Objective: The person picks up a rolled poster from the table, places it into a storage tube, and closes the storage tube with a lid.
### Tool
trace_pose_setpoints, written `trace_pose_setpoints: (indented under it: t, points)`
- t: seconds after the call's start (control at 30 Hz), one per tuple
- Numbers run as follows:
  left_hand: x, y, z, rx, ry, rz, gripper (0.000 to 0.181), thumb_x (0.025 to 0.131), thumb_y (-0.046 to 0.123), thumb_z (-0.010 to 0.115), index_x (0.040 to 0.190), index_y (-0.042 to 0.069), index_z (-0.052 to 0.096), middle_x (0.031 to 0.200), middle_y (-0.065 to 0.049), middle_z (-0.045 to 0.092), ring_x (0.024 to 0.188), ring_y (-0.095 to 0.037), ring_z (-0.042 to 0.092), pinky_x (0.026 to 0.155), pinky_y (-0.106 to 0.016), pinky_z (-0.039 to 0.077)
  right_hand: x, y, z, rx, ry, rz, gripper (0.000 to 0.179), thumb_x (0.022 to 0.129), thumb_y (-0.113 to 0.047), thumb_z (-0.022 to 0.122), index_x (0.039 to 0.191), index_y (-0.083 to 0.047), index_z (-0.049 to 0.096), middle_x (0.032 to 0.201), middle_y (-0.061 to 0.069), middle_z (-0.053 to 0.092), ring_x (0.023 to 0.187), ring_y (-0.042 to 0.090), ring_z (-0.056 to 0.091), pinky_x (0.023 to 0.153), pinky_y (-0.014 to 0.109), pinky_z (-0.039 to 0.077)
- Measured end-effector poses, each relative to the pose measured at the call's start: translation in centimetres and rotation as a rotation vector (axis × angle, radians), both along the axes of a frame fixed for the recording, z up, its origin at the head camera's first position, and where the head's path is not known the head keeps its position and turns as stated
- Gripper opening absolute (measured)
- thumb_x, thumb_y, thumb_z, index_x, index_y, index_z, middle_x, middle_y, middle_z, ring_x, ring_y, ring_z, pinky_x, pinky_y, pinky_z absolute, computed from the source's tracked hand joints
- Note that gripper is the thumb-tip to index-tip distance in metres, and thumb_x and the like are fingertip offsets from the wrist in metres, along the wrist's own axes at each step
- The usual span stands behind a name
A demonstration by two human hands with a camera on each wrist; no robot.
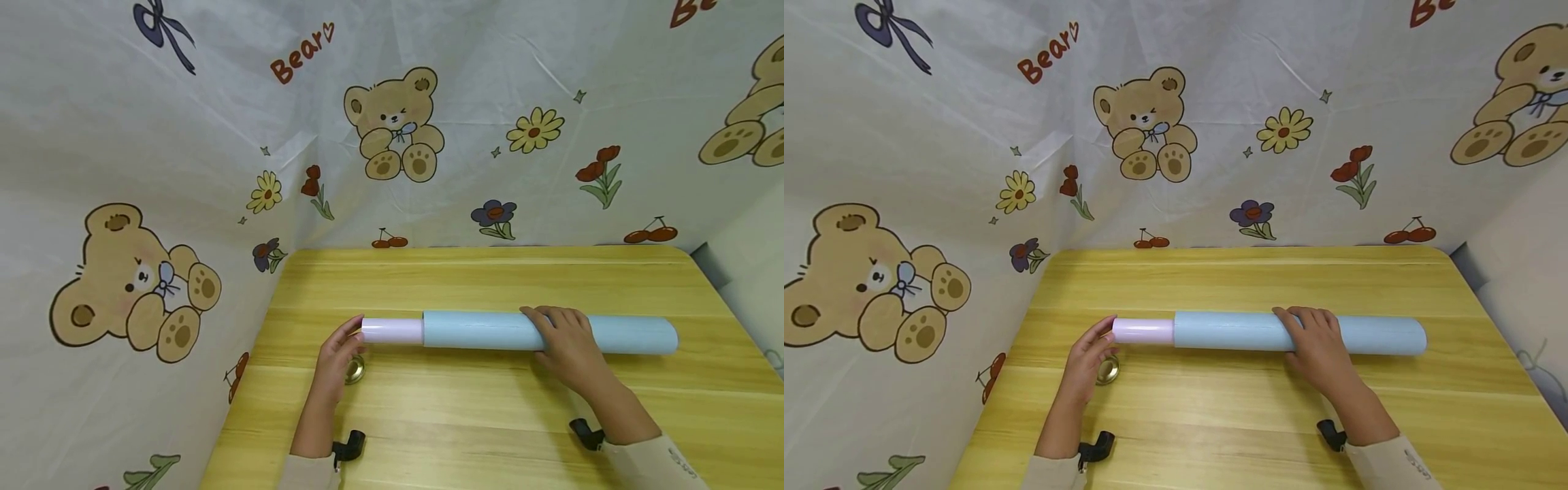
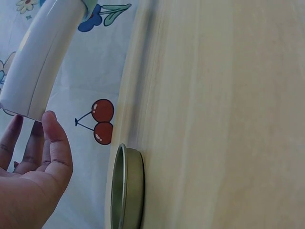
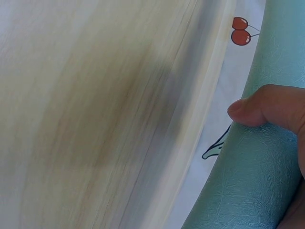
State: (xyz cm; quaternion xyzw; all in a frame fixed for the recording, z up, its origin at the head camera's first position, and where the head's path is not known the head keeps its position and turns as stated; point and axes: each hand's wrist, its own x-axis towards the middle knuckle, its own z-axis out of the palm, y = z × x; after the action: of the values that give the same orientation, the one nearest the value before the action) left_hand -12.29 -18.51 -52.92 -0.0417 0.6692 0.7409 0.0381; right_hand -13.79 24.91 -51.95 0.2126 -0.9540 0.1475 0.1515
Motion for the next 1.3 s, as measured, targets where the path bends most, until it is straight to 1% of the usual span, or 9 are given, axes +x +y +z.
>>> trace_pose_setpoints:
  t: [0.13, 0.4, 0.5, 0.73, 0.83, 1.07, 1.3]
  points:
    - [0.0, 0.1, 0.0, -0.005, -0.005, -0.004, 0.048, 0.100, 0.023, 0.063, 0.145, 0.010, 0.054, 0.147, -0.002, 0.054, 0.116, -0.020, 0.062, 0.105, -0.051, 0.048, 0.0, -0.1, 0.1, -0.001, -0.004, 0.000, 0.096, 0.058, -0.003, 0.096, 0.143, -0.013, 0.051, 0.126, 0.019, 0.059, 0.117, 0.043, 0.052, 0.104, 0.063, 0.031]
    - [0.0, 0.3, 0.0, -0.011, 0.003, -0.022, 0.051, 0.101, 0.024, 0.063, 0.147, 0.007, 0.052, 0.148, -0.006, 0.052, 0.117, -0.017, 0.062, 0.104, -0.046, 0.050, 0.1, -0.4, 0.3, 0.005, -0.018, -0.010, 0.096, 0.059, -0.004, 0.095, 0.143, -0.013, 0.051, 0.126, 0.020, 0.059, 0.118, 0.043, 0.052, 0.105, 0.063, 0.031]
    - [-0.1, 0.4, -0.1, -0.013, 0.006, -0.029, 0.051, 0.101, 0.024, 0.063, 0.147, 0.006, 0.051, 0.148, -0.006, 0.053, 0.118, -0.017, 0.061, 0.104, -0.048, 0.050, 0.1, -0.5, 0.2, 0.006, -0.021, -0.008, 0.095, 0.059, -0.004, 0.095, 0.143, -0.013, 0.051, 0.126, 0.020, 0.058, 0.118, 0.043, 0.051, 0.105, 0.063, 0.031]
    - [0.0, 0.7, -0.1, 0.008, -0.002, -0.038, 0.051, 0.100, 0.023, 0.064, 0.146, 0.006, 0.053, 0.146, -0.006, 0.054, 0.120, -0.018, 0.061, 0.108, -0.056, 0.046, 0.1, -0.6, 0.3, 0.007, -0.001, 0.003, 0.094, 0.060, -0.004, 0.095, 0.142, -0.012, 0.051, 0.126, 0.020, 0.059, 0.117, 0.043, 0.052, 0.104, 0.063, 0.032]
    - [0.0, 0.9, -0.1, 0.008, -0.009, -0.038, 0.051, 0.099, 0.023, 0.065, 0.145, 0.005, 0.053, 0.145, -0.006, 0.055, 0.119, -0.017, 0.061, 0.108, -0.056, 0.046, 0.1, -0.6, 0.2, 0.007, 0.001, 0.004, 0.094, 0.060, -0.003, 0.095, 0.142, -0.012, 0.051, 0.126, 0.020, 0.059, 0.118, 0.043, 0.052, 0.104, 0.063, 0.032]
    - [0.1, 1.3, -0.1, -0.019, -0.008, -0.054, 0.051, 0.099, 0.024, 0.066, 0.145, 0.006, 0.053, 0.146, -0.007, 0.055, 0.118, -0.015, 0.062, 0.107, -0.054, 0.047, 0.2, -0.7, 0.2, 0.005, -0.008, 0.010, 0.094, 0.060, -0.003, 0.094, 0.143, -0.012, 0.051, 0.126, 0.020, 0.059, 0.118, 0.044, 0.052, 0.104, 0.063, 0.031]
    - [0.0, 1.5, -0.3, -0.009, -0.005, -0.056, 0.047, 0.098, 0.023, 0.067, 0.142, 0.009, 0.057, 0.144, -0.008, 0.056, 0.119, -0.017, 0.061, 0.104, -0.048, 0.049, 0.1, -0.8, 0.1, 0.003, 0.002, 0.014, 0.094, 0.060, -0.003, 0.094, 0.143, -0.013, 0.051, 0.126, 0.020, 0.059, 0.118, 0.043, 0.053, 0.104, 0.063, 0.032]
